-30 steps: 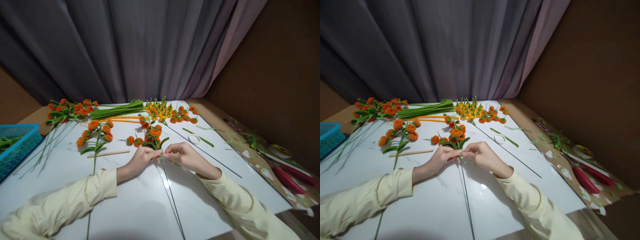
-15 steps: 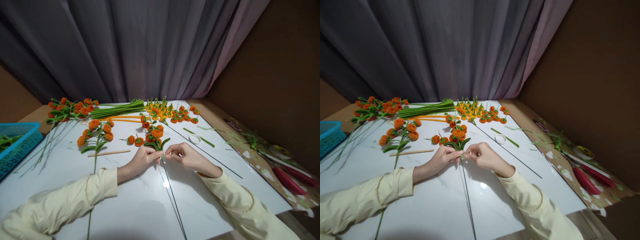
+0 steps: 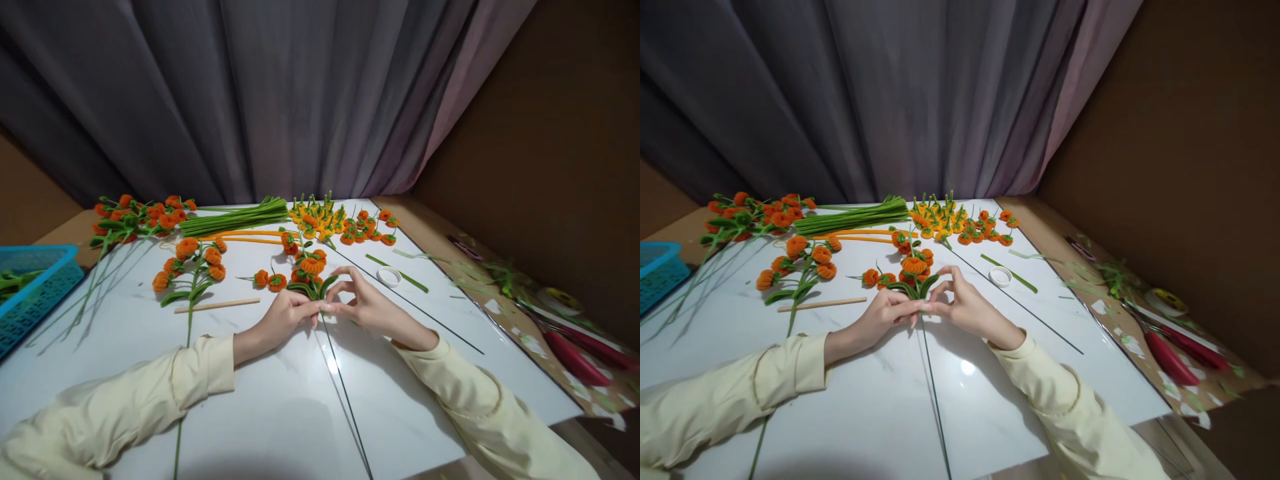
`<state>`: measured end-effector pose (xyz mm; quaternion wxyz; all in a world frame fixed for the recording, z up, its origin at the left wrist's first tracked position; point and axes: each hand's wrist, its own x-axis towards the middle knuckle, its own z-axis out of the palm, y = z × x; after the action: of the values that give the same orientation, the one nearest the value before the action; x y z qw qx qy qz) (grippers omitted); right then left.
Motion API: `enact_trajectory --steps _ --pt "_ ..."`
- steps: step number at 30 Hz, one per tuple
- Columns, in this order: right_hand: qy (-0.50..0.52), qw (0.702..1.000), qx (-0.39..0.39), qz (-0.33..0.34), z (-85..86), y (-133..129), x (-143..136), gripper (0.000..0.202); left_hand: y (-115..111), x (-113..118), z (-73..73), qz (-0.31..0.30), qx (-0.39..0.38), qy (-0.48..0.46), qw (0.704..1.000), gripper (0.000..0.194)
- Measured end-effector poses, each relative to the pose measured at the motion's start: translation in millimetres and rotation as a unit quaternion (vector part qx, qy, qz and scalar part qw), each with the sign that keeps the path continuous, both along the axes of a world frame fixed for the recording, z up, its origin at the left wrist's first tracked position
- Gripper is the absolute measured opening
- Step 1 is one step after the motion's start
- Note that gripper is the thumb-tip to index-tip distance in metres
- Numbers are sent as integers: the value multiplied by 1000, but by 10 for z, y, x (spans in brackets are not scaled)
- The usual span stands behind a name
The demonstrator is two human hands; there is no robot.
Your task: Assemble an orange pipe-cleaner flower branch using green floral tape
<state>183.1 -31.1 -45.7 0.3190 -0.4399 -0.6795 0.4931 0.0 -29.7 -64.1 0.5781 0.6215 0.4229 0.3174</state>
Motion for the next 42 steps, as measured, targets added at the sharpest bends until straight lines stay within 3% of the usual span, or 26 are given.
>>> enact_trajectory --steps 2,5,7,20,36,42 --pt "20 1000 -6 -8 -9 19 -6 48 -3 3 9 -4 2 4 1000 38" --pt "27 999 9 -21 -46 45 -17 24 1 12 22 -15 2 3 1000 40" --pt "44 998 15 -34 -78 57 -26 19 6 17 19 -22 1 -1 1000 42" --pt "160 982 -80 -63 -124 55 -60 27 36 17 -63 -29 -28 -29 999 53" --pt "153 984 -81 -31 -134 66 -47 29 39 1 -85 -10 -43 -35 998 41" --pt "125 988 -85 -24 -1 59 -9 43 38 -1 -71 4 -58 -46 997 38"
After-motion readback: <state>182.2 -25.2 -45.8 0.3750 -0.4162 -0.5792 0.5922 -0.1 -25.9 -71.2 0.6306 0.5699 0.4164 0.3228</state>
